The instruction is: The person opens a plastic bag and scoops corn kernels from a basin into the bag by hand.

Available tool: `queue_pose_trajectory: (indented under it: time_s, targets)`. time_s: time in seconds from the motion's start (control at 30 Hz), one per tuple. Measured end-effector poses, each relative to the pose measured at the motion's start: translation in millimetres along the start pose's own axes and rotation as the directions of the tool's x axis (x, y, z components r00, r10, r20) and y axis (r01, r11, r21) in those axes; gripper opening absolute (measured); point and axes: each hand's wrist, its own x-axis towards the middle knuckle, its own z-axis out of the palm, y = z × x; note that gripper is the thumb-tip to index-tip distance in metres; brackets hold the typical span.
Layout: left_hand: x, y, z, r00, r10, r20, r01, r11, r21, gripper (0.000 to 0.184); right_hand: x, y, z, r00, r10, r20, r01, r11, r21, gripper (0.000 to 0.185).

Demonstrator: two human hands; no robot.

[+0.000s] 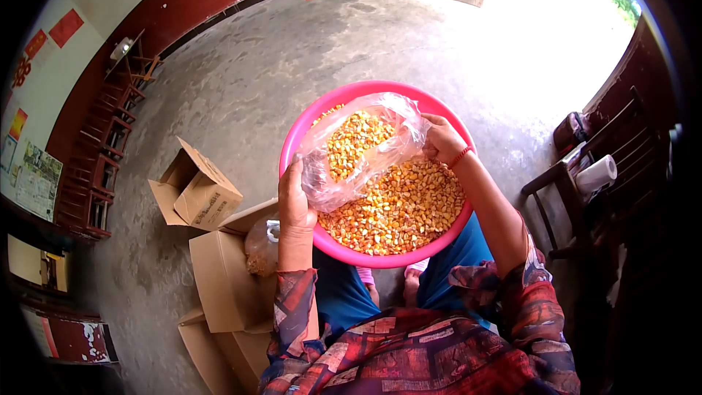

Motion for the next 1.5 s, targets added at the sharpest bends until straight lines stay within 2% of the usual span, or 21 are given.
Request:
queue_pose_trajectory:
  time_s: [0.13,0.3,0.37,0.43,0.53,0.57,0.7,0.8,0.83,0.9,0.97,1.0,1.07,1.1,1.17,1.2,1.23,1.3,1.33,1.43,1.5]
  targets:
    - [-1.3,1.7,2.9,1.000,-0.015,0.012,0.015,0.999,-0.034,0.025,11.6,5.4,-8.7,0.999,-0.017,0.034,0.012,0.991,0.135,0.020]
    - [-4.3,3.5,7.4,1.000,-0.005,0.026,0.006,1.000,-0.017,0.028,-9.6,-40.4,17.0,0.967,-0.250,-0.039,0.245,0.887,0.391,0.024]
    - [-4.9,4.0,8.9,1.000,-0.003,0.030,0.004,1.000,-0.028,0.029,-36.7,-70.6,34.2,0.904,-0.393,0.166,0.263,0.820,0.508,0.023]
    - [-4.6,3.6,7.5,0.999,-0.002,0.042,0.003,0.999,-0.033,0.029,-58.1,-78.9,56.1,0.911,-0.394,0.120,0.316,0.856,0.410,0.023]
    - [-4.3,3.6,7.9,1.000,-0.004,0.029,0.005,0.999,-0.037,0.029,-68.2,-63.4,78.6,0.849,-0.308,0.430,0.200,0.939,0.278,0.025]
    - [-4.5,3.6,8.2,1.000,-0.003,0.029,0.004,0.999,-0.039,0.029,-69.8,-56.2,88.7,0.883,-0.166,0.439,0.100,0.981,0.169,0.026]
    - [-2.6,0.8,4.6,0.999,0.017,0.036,-0.015,0.999,-0.042,0.029,-31.8,-22.1,104.6,0.933,0.000,0.360,-0.011,1.000,0.028,0.026]
    - [-4.6,2.8,6.3,1.000,0.026,0.012,-0.025,0.999,-0.026,0.029,1.9,-24.0,97.0,0.960,-0.072,0.272,0.089,0.995,-0.050,0.026]
    - [-4.7,3.5,8.3,1.000,0.028,0.014,-0.028,1.000,-0.015,0.029,15.1,-22.0,92.9,0.969,-0.122,0.217,0.154,0.978,-0.141,0.027]
    - [-3.8,3.1,10.5,1.000,0.021,0.011,-0.021,1.000,-0.012,0.030,7.5,-38.5,94.0,0.976,-0.208,0.062,0.207,0.808,-0.552,0.028]
    - [-5.6,5.0,12.6,1.000,0.027,0.014,-0.027,1.000,-0.013,0.029,14.2,-32.2,83.6,0.876,-0.406,0.259,0.466,0.579,-0.669,0.032]
    - [-6.2,5.8,12.0,1.000,0.027,0.007,-0.027,1.000,-0.013,0.029,9.9,-34.4,81.6,0.877,-0.401,0.263,0.466,0.580,-0.668,0.032]
    - [-6.4,5.5,11.8,0.999,0.028,0.023,-0.027,1.000,-0.010,0.029,-9.2,-44.2,77.2,0.724,-0.488,0.488,0.661,0.289,-0.693,0.025]
    - [-6.6,4.8,10.6,0.999,0.025,0.022,-0.025,1.000,-0.009,0.029,-14.2,-45.7,72.1,0.726,-0.487,0.486,0.659,0.291,-0.693,0.025]
    - [-7.3,4.4,7.4,0.998,0.023,0.064,-0.023,1.000,0.002,0.024,-25.5,-48.9,63.9,0.696,-0.469,0.543,0.710,0.562,-0.425,0.018]
    - [-8.1,4.9,9.3,0.998,0.023,0.063,-0.023,1.000,0.004,0.024,-48.0,-60.9,66.0,0.788,-0.377,0.486,0.570,0.746,-0.345,0.016]
    - [-9.6,6.2,13.2,0.997,0.038,0.071,-0.041,0.999,0.034,0.022,-57.2,-61.4,62.8,0.788,-0.378,0.486,0.569,0.747,-0.343,0.016]
    - [-10.2,5.2,16.1,0.995,0.048,0.082,-0.054,0.996,0.068,0.020,-68.9,-60.4,52.1,0.823,-0.517,0.235,0.561,0.805,-0.193,0.015]
    - [-9.1,3.8,13.8,0.995,0.066,0.078,-0.074,0.991,0.114,0.019,-64.7,-52.0,50.2,0.713,-0.693,0.108,0.682,0.650,-0.336,0.017]
    - [-5.3,1.4,9.9,0.993,0.076,0.086,-0.086,0.988,0.128,0.017,-69.3,-44.2,35.9,0.575,-0.787,0.225,0.667,0.292,-0.685,0.041]
    - [-4.3,3.6,9.6,0.999,0.023,0.044,-0.025,0.998,0.058,0.017,-64.4,-27.6,30.3,0.600,-0.758,0.255,0.614,0.233,-0.754,0.064]
